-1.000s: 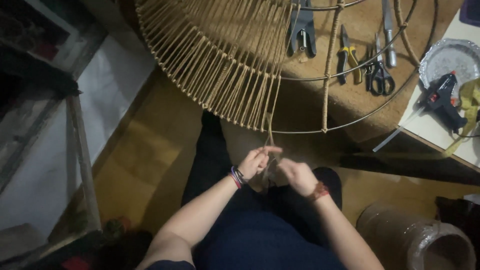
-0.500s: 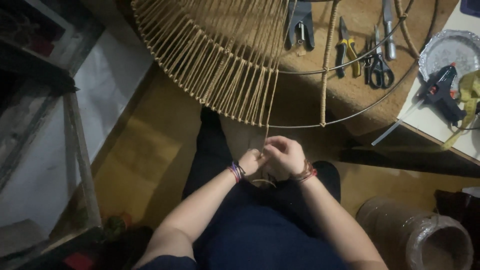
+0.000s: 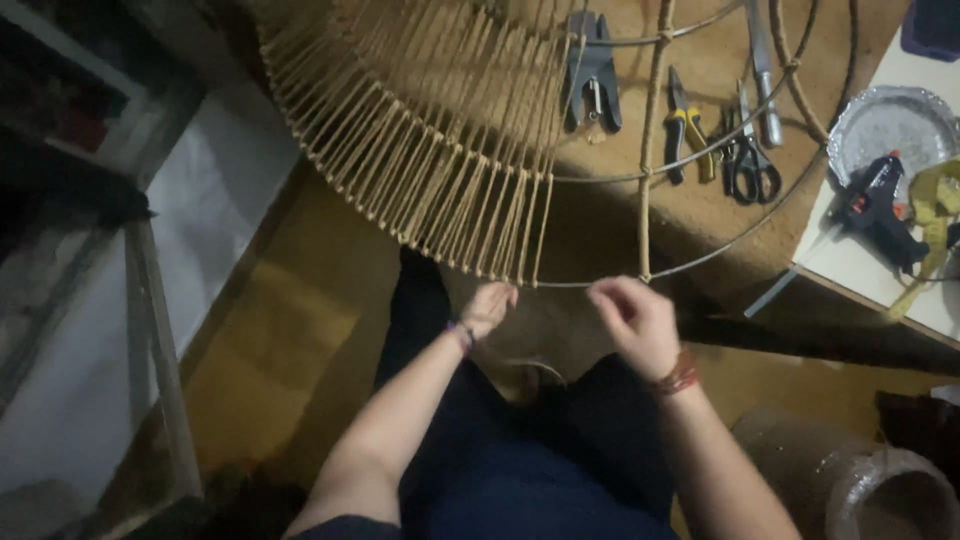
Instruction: Weaving wicker strands onto a circular frame to construct a piece of furniture or decor.
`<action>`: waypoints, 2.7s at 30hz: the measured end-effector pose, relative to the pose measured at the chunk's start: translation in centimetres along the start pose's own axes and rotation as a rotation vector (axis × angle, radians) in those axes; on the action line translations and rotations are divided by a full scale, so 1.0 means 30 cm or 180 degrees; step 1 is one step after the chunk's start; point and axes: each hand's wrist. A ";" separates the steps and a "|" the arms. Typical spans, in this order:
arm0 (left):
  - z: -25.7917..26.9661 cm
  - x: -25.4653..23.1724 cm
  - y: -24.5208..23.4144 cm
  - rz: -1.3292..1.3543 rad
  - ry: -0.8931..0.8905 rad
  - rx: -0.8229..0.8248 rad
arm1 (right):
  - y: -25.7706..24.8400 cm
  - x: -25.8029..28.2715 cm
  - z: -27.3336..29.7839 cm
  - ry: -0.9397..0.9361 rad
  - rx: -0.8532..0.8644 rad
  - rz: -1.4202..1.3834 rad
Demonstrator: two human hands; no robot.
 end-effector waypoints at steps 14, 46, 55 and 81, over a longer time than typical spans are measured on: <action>-0.416 -0.608 0.312 -0.2842 0.2134 -0.0176 | -0.079 0.222 -0.776 0.0508 0.2037 0.0193; 0.386 -0.359 0.460 0.2273 -0.0126 0.0389 | -0.220 0.283 0.439 0.0013 0.0288 -0.1415; 0.470 -0.379 0.433 0.1226 -0.0410 0.0481 | 0.108 -0.053 0.413 0.0049 0.0976 0.1331; 0.480 -0.504 0.376 -0.2347 0.0405 0.0617 | 0.142 -0.057 0.262 -0.0193 0.0860 -0.0554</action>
Point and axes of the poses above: each hand's wrist, its own z-axis away from the middle knuckle, its own y-axis out of the palm, x = y × z, and after that the axes turned 11 degrees about z, right-handed
